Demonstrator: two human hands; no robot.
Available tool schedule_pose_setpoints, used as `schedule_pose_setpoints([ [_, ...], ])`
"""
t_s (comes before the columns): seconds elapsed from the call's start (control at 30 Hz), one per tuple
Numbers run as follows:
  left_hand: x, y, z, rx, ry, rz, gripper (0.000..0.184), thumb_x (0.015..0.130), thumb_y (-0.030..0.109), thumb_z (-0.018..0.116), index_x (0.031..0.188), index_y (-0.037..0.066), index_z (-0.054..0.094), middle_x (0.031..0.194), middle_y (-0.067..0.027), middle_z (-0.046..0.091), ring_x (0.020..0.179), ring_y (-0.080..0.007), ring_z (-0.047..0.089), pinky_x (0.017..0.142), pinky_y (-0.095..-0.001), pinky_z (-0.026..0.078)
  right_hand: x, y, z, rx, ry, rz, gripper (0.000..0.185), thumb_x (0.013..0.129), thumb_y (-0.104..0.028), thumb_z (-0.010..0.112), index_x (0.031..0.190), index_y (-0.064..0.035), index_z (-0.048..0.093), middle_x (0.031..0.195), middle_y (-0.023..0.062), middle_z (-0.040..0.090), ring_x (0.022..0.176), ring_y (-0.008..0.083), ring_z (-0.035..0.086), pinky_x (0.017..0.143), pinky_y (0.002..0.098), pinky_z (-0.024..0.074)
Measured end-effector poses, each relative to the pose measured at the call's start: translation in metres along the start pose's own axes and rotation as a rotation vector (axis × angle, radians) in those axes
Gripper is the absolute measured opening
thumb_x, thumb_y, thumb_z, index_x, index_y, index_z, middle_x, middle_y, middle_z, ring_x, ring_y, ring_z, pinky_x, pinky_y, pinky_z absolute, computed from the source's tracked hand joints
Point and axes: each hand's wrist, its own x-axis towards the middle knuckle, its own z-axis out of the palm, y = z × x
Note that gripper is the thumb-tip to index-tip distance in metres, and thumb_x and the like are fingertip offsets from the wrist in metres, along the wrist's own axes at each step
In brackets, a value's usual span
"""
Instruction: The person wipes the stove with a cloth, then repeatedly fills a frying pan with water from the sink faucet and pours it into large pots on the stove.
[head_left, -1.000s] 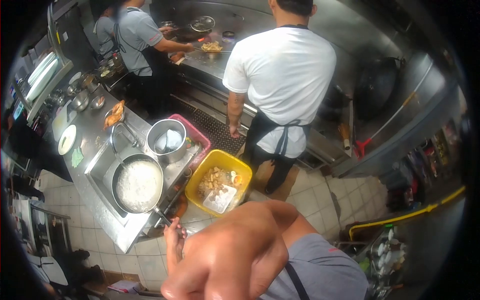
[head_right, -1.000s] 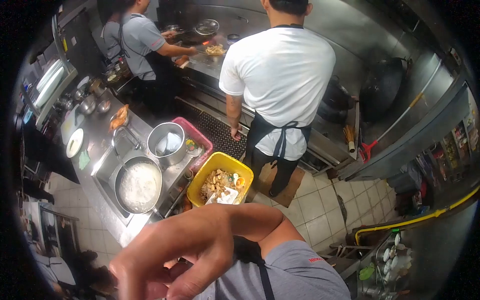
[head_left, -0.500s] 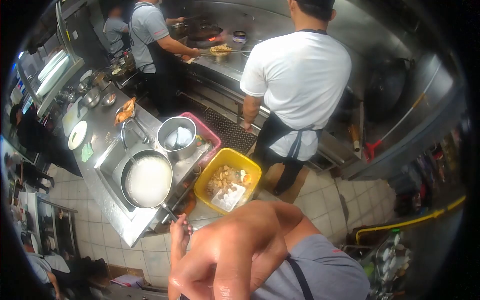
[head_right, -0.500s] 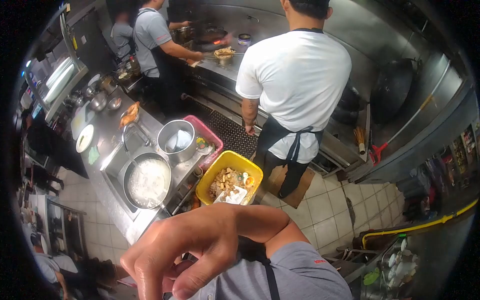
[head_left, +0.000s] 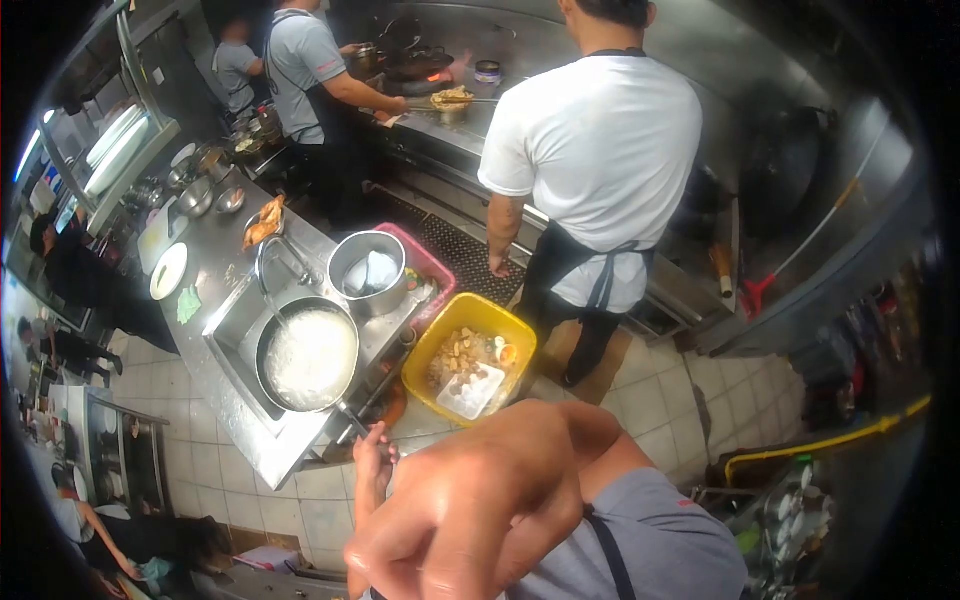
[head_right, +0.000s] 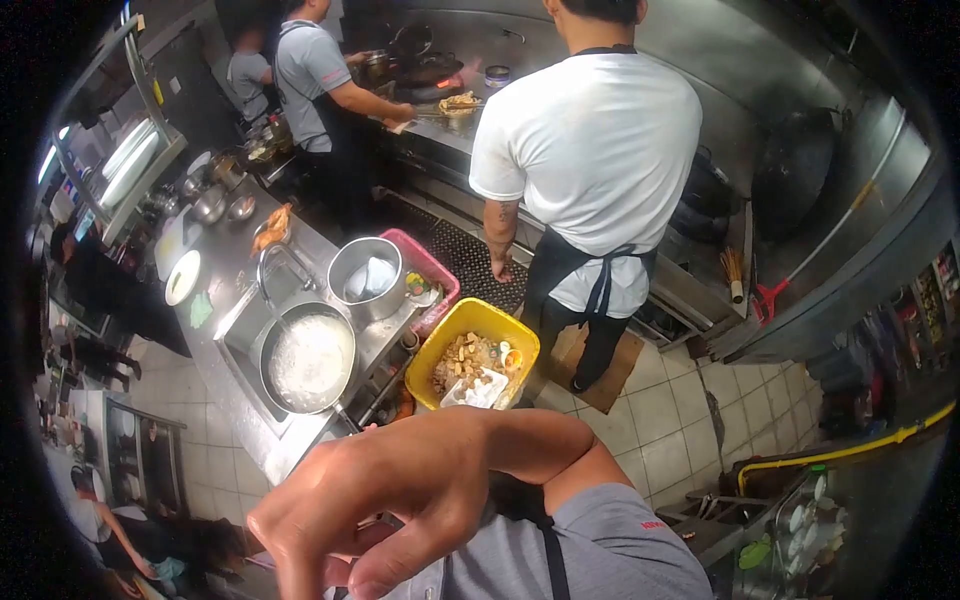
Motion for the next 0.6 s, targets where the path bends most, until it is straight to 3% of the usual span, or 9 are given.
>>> schedule_pose_setpoints([
  [0.03, 0.000, 0.000, -0.001, 0.004, -0.002, -0.001, 0.016, 0.087, 0.015, 0.062, 0.091, 0.013, 0.047, 0.067, -0.0009, 0.047, 0.049, -0.0167, 0.047, 0.039, -0.0280, 0.034, 0.001, 0.001, 0.007, -0.004, 0.003, -0.001, 0.025, 0.093, -0.020, 0.057, 0.108, -0.0033, 0.068, 0.096, 0.0094, 0.067, 0.066, 0.0159, 0.049, 0.059, 0.0265, 0.0427],
  [0.1, 0.000, 0.000, -0.002, -0.006, -0.039, 0.005, 0.016, 0.087, 0.015, 0.062, 0.091, 0.013, 0.046, 0.068, -0.0009, 0.047, 0.049, -0.0167, 0.047, 0.039, -0.0280, 0.034, 0.004, 0.004, 0.026, 0.209, 0.309, -0.035, 0.026, 0.093, -0.018, 0.058, 0.113, -0.0047, 0.068, 0.084, 0.0070, 0.061, 0.067, 0.0174, 0.052, 0.059, 0.0273, 0.0429],
  [0.2, 0.010, 0.000, -0.009, 0.082, -0.005, -0.044, 0.016, 0.088, 0.016, 0.062, 0.091, 0.013, 0.046, 0.068, -0.0010, 0.047, 0.049, -0.0168, 0.048, 0.039, -0.0278, 0.034, 0.006, -0.001, 0.018, 0.051, 0.172, -0.021, 0.028, 0.091, -0.013, 0.059, 0.117, -0.0058, 0.066, 0.081, 0.0072, 0.058, 0.066, 0.0182, 0.052, 0.059, 0.0276, 0.0425],
  [0.33, 0.007, -0.001, -0.005, 0.029, 0.037, 0.003, 0.016, 0.088, 0.016, 0.062, 0.091, 0.013, 0.046, 0.068, -0.0012, 0.047, 0.049, -0.0169, 0.048, 0.039, -0.0274, 0.034, 0.011, -0.016, 0.022, 0.205, 0.238, 0.071, 0.030, 0.089, -0.009, 0.059, 0.118, -0.0082, 0.066, 0.083, 0.0087, 0.059, 0.066, 0.0191, 0.053, 0.059, 0.0282, 0.0430],
  [0.4, 0.014, -0.007, -0.009, 0.013, 0.029, 0.021, 0.016, 0.088, 0.016, 0.062, 0.091, 0.013, 0.046, 0.068, -0.0011, 0.047, 0.048, -0.0170, 0.048, 0.038, -0.0272, 0.035, 0.018, -0.032, 0.012, 0.201, 0.118, 0.303, 0.030, 0.088, -0.007, 0.060, 0.117, -0.0099, 0.067, 0.083, 0.0094, 0.058, 0.066, 0.0207, 0.054, 0.059, 0.0294, 0.0437],
  [0.43, 0.015, -0.008, -0.010, 0.014, 0.024, 0.018, 0.016, 0.088, 0.016, 0.062, 0.091, 0.013, 0.046, 0.068, -0.0011, 0.047, 0.048, -0.0170, 0.048, 0.038, -0.0272, 0.035, 0.017, -0.028, 0.013, 0.197, 0.122, 0.307, 0.030, 0.088, -0.007, 0.060, 0.117, -0.0099, 0.067, 0.083, 0.0094, 0.058, 0.066, 0.0207, 0.054, 0.059, 0.0294, 0.0437],
  [0.5, 0.013, -0.007, -0.009, 0.037, 0.033, 0.026, 0.016, 0.088, 0.016, 0.062, 0.091, 0.013, 0.046, 0.068, -0.0009, 0.048, 0.048, -0.0170, 0.048, 0.038, -0.0274, 0.035, 0.009, -0.010, 0.020, 0.133, 0.175, 0.070, 0.028, 0.088, -0.007, 0.059, 0.114, -0.0072, 0.067, 0.084, 0.0104, 0.058, 0.066, 0.0214, 0.055, 0.059, 0.0305, 0.0439],
  [0.6, 0.010, -0.003, -0.008, 0.024, -0.006, -0.027, 0.016, 0.088, 0.016, 0.062, 0.092, 0.014, 0.046, 0.069, -0.0008, 0.048, 0.048, -0.0168, 0.048, 0.038, -0.0275, 0.035, 0.004, 0.013, 0.025, 0.153, 0.211, -0.106, 0.025, 0.088, -0.009, 0.061, 0.111, -0.0029, 0.068, 0.082, 0.0107, 0.059, 0.066, 0.0208, 0.055, 0.059, 0.0311, 0.0441],
])
